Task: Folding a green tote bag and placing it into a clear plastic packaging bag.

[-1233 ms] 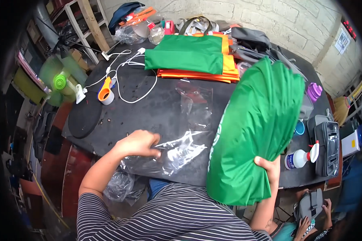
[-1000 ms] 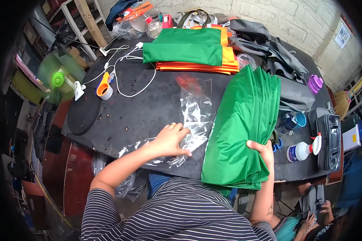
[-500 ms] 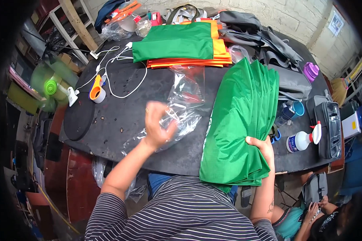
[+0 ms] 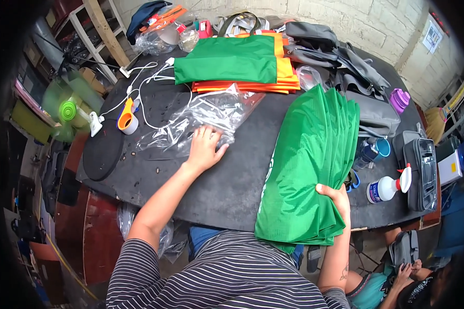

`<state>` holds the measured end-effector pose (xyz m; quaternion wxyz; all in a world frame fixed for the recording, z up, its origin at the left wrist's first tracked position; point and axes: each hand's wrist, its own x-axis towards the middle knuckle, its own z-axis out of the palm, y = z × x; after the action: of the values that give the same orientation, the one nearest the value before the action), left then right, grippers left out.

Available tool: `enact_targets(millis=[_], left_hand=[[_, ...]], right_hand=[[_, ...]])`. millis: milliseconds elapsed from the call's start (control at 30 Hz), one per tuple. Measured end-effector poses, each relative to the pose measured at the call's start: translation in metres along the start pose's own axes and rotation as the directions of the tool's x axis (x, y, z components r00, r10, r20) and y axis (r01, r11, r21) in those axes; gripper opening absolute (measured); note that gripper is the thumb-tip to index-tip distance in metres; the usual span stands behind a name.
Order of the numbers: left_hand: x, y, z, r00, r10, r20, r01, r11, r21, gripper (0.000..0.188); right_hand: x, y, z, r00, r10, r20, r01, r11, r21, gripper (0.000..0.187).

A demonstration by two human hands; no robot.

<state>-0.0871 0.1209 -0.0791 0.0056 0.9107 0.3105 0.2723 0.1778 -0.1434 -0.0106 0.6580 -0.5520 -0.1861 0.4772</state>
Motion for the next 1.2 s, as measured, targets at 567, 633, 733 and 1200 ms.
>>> enact_targets(millis=[567, 633, 733, 1200], left_hand=[[0.022, 0.074, 0.021, 0.999, -0.030, -0.043, 0.000, 0.820, -0.572, 0.050], [0.002, 0.092, 0.010, 0.925, 0.186, -0.332, -0.261, 0.945, -0.198, 0.026], [-0.035, 0.143, -0.021, 0.970, -0.178, 0.164, 0.237, 0.825, -0.513, 0.030], [-0.042, 0.074, -0.027, 0.984, -0.173, 0.037, 0.176, 0.925, -0.336, 0.032]], right_hand=[[0.004, 0.002, -0.020, 1.000, 0.018, -0.011, -0.020, 0.990, -0.143, 0.057], [0.000, -0.002, -0.016, 1.000, 0.018, -0.016, -0.020, 0.990, -0.139, 0.056], [0.000, 0.003, -0.023, 0.999, 0.035, 0.003, -0.034, 0.991, -0.127, 0.057], [0.005, 0.002, -0.008, 0.998, 0.064, -0.027, -0.064, 0.998, -0.016, 0.068]])
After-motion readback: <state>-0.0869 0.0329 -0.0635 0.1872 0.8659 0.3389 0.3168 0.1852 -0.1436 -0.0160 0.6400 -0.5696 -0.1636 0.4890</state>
